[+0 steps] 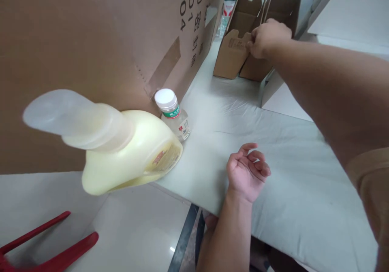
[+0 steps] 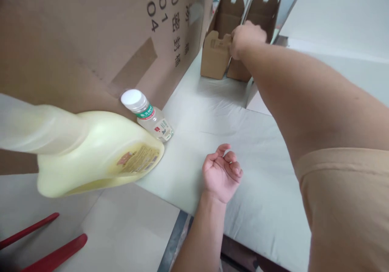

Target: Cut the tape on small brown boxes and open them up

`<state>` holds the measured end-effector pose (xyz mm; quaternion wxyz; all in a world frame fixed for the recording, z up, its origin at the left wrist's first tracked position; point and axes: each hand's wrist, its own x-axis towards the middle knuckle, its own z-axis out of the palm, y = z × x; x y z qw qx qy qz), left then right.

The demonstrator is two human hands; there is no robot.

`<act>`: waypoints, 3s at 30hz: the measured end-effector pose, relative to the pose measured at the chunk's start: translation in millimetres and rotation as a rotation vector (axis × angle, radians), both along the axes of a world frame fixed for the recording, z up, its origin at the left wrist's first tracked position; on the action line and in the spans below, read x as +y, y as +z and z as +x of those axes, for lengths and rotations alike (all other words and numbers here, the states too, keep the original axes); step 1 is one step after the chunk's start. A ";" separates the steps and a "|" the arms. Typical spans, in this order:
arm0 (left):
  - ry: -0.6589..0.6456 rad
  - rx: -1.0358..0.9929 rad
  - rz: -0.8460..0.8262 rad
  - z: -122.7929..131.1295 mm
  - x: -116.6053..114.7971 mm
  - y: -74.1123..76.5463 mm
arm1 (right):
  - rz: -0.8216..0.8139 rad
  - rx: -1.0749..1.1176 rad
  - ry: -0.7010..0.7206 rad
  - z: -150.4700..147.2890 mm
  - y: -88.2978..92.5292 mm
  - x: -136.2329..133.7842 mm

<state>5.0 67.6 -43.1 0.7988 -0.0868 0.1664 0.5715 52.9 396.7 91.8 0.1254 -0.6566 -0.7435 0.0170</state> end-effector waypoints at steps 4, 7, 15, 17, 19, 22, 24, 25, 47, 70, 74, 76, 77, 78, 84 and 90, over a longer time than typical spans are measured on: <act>0.016 0.006 0.011 6.1 -1.2 6.1 | 0.019 -0.113 0.176 -4.3 7.8 -51.1; 0.027 0.051 0.023 11.3 -1.5 11.5 | 0.030 -0.135 0.276 -5.3 11.8 -100.7; 0.310 0.413 0.072 3.0 -20.3 35.9 | 0.087 0.067 0.292 75.1 18.6 -246.4; 0.364 0.509 0.095 1.4 -25.4 36.9 | 0.107 0.120 0.244 109.3 17.8 -282.4; 0.390 0.573 0.120 2.9 -27.6 32.9 | 0.152 0.134 0.175 146.1 13.9 -322.8; 0.457 0.670 0.184 12.0 -26.6 22.0 | 0.341 0.204 0.083 199.0 -2.6 -390.7; 0.489 0.744 0.276 23.4 -26.1 16.2 | 0.488 0.274 -0.015 227.8 -22.7 -431.8; 0.477 0.778 0.345 30.8 -26.8 14.6 | 0.591 0.311 -0.078 239.6 -35.3 -448.1; 0.319 1.498 1.047 113.8 -72.6 23.3 | 0.535 0.962 -0.064 306.0 -117.0 -482.7; 0.092 1.665 1.271 98.6 -45.4 29.0 | 0.423 1.091 -0.274 307.6 -128.0 -461.1; -0.094 1.913 1.447 99.2 -72.7 67.1 | 0.453 1.130 -0.295 305.4 -129.0 -457.2; -0.278 2.110 1.418 103.1 -92.2 87.3 | 0.461 1.154 -0.313 303.4 -127.9 -455.2; -0.385 2.186 1.411 106.7 -101.7 94.9 | 0.455 1.165 -0.320 302.5 -127.1 -454.4; -0.466 2.265 1.388 111.3 -110.3 100.2 | 0.438 1.176 -0.325 301.8 -126.2 -453.6; -0.588 2.432 1.238 127.8 -114.8 98.3 | 0.345 1.205 -0.307 302.3 -128.6 -452.8; -0.323 1.826 0.840 77.3 -62.3 81.2 | 0.146 1.184 -0.309 303.0 -139.3 -454.3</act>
